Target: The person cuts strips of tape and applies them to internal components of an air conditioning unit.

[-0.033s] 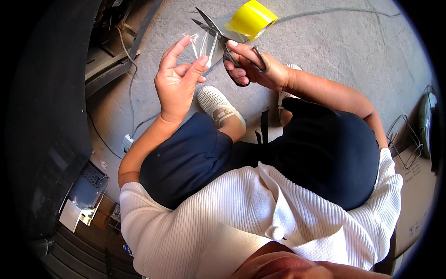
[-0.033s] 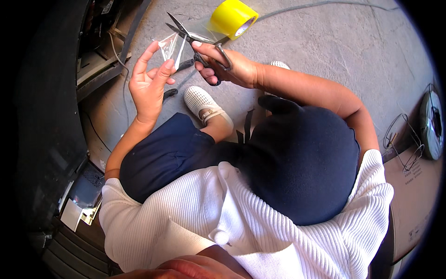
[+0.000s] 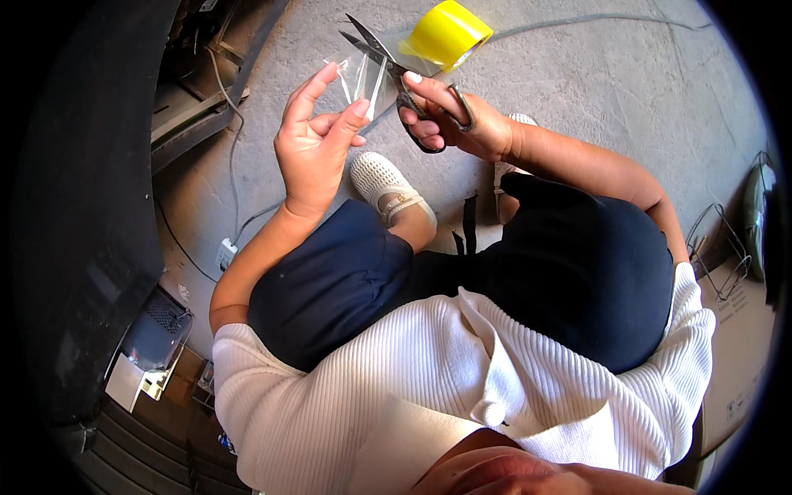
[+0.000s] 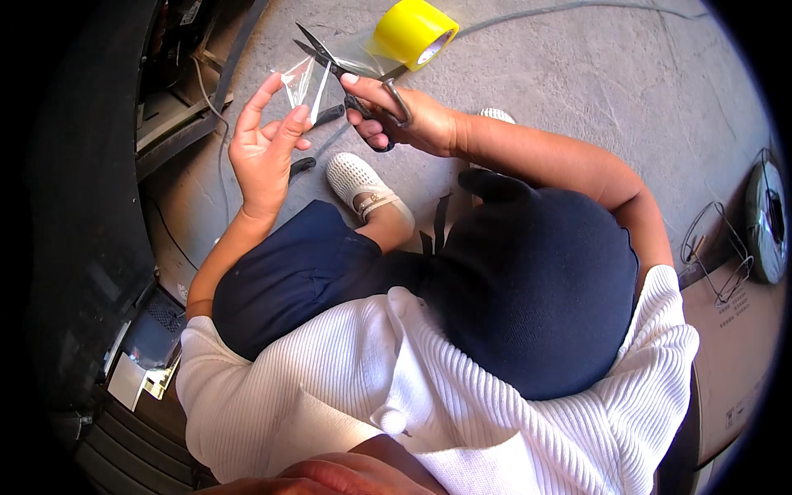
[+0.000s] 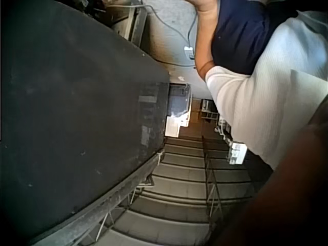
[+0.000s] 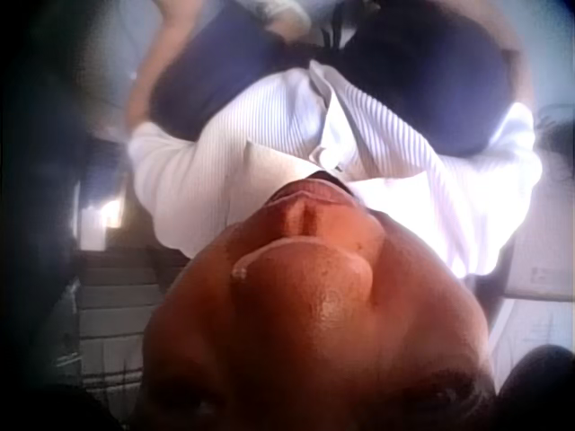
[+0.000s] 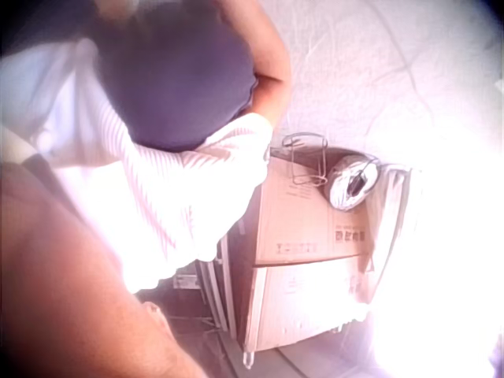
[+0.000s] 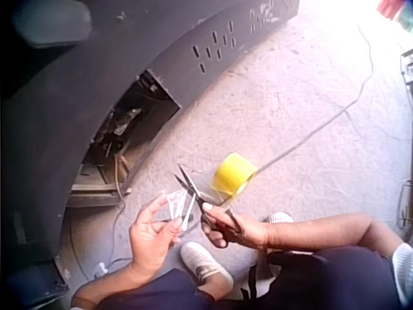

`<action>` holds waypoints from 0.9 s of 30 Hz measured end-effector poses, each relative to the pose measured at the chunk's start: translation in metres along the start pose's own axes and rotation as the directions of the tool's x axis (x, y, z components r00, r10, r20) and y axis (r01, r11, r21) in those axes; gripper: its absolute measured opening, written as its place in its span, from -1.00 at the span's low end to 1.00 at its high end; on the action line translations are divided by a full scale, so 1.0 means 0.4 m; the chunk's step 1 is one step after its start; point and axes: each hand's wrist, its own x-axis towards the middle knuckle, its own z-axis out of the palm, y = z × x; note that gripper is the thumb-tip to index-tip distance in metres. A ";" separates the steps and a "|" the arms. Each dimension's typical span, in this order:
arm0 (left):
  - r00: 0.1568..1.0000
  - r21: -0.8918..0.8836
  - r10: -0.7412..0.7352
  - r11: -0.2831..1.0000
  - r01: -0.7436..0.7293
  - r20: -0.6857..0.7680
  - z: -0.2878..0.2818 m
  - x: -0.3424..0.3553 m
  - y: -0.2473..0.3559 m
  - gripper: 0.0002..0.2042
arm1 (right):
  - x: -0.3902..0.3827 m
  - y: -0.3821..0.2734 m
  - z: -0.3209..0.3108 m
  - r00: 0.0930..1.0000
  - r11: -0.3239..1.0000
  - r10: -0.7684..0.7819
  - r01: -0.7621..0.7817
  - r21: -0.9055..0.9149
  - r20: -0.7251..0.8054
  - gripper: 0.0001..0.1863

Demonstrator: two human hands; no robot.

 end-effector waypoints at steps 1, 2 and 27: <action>1.000 0.001 0.000 1.000 0.000 0.000 -0.001 0.000 -0.001 -0.46 | 0.003 0.004 -0.006 1.000 1.000 0.003 -0.003 -0.011 -0.010 -0.40; 1.000 0.002 0.001 1.000 -0.001 0.000 -0.002 0.000 -0.003 -0.46 | 0.004 0.007 -0.008 1.000 1.000 0.005 -0.005 -0.022 -0.019 -0.39; 0.954 0.001 0.267 0.963 -0.269 -0.140 -0.104 0.025 0.064 -0.44 | 0.056 0.113 -0.105 0.974 -0.285 -0.166 -0.200 -0.938 -0.157 -0.57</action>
